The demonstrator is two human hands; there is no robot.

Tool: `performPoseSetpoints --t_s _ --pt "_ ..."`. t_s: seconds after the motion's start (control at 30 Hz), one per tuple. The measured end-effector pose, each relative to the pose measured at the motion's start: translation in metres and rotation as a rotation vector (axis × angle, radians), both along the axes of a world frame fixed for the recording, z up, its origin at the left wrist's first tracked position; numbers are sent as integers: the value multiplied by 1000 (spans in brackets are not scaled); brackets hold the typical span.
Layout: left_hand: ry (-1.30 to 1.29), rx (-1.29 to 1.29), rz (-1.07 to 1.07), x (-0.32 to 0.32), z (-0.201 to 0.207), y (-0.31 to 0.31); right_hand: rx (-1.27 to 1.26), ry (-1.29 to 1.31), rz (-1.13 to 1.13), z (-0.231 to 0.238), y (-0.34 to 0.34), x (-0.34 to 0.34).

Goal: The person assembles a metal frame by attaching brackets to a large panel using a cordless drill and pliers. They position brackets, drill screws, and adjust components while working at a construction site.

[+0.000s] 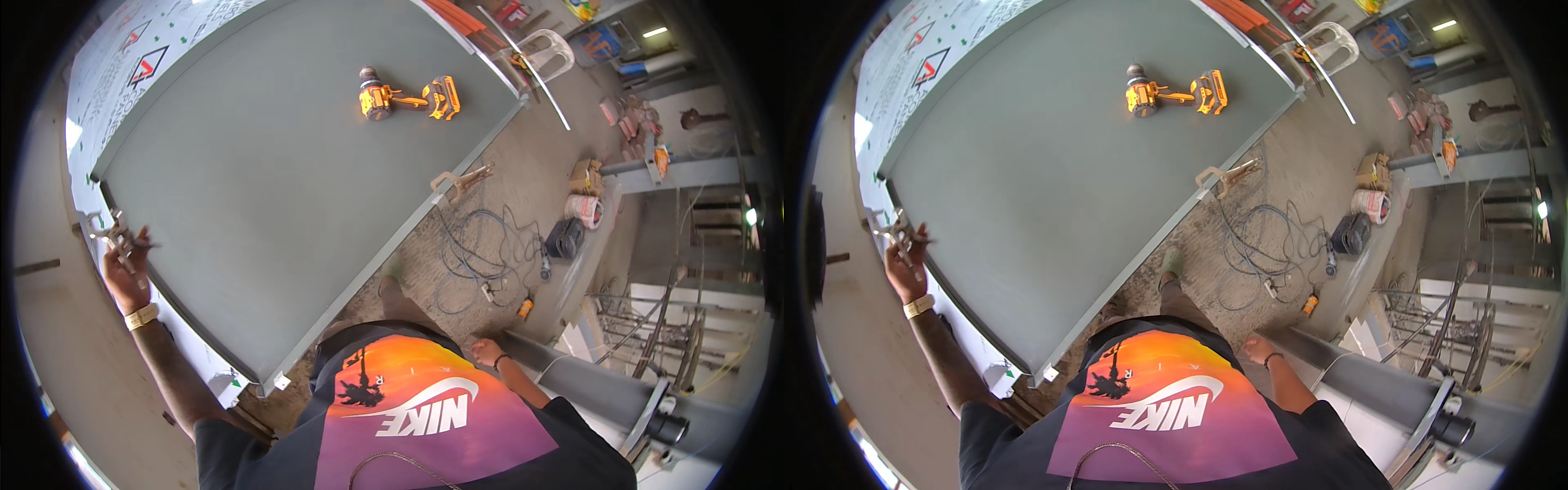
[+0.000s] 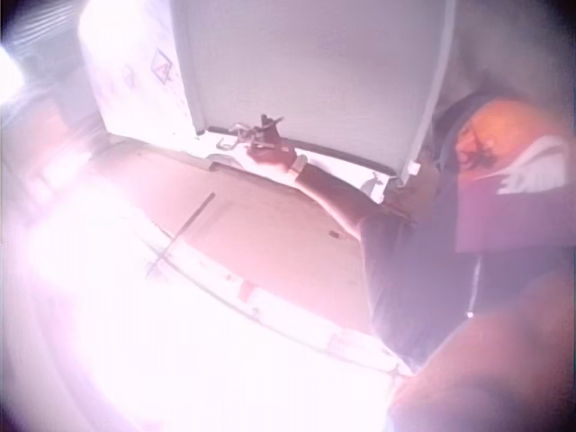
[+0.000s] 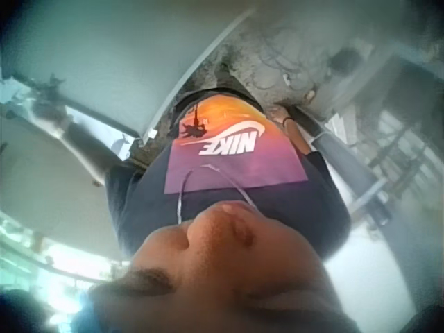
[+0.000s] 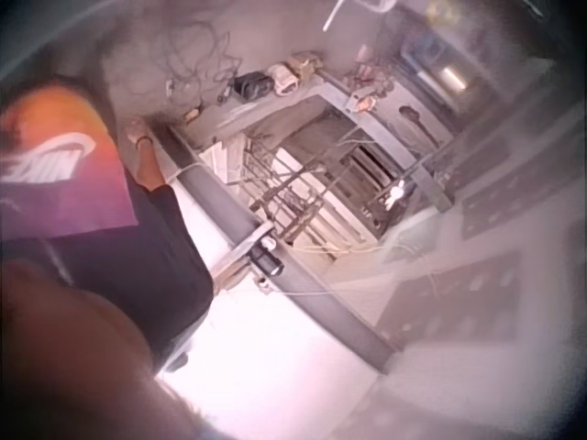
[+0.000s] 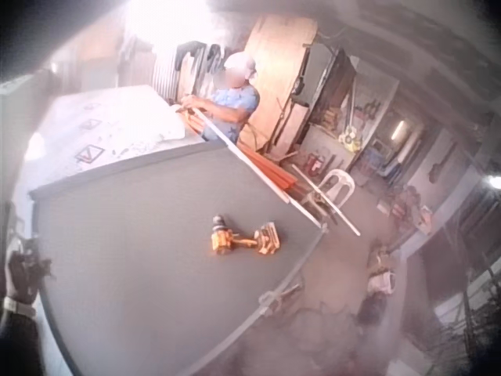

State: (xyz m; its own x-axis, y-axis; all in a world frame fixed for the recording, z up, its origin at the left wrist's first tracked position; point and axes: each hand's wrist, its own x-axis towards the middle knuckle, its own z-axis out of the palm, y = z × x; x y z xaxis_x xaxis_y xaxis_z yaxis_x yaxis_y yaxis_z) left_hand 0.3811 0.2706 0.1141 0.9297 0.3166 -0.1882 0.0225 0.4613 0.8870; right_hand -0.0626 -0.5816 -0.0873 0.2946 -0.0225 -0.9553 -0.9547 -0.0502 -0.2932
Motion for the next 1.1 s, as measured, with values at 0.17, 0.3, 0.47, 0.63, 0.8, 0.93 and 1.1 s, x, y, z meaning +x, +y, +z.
performPoseSetpoints --t_s 0.17,0.3,0.47,0.63,0.8,0.93,1.1 --pt "112 -295 -372 -34 37 -224 -209 61 401 -32 -15 36" --pt "473 -149 -885 -35 32 -361 -363 -254 481 -91 -55 98" --pt "672 13 -1171 -15 -13 -443 -336 -298 296 -33 -60 262" --pt "710 132 -1197 -6 -28 -487 -278 -295 130 -29 -99 290" --pt "609 355 -1062 -23 -34 -533 -314 -126 99 -56 -125 254" --pt "593 458 -968 -19 -28 -553 -290 3 211 -69 -131 215" --pt "541 513 -954 -20 -27 -552 -269 20 265 -71 -133 216"
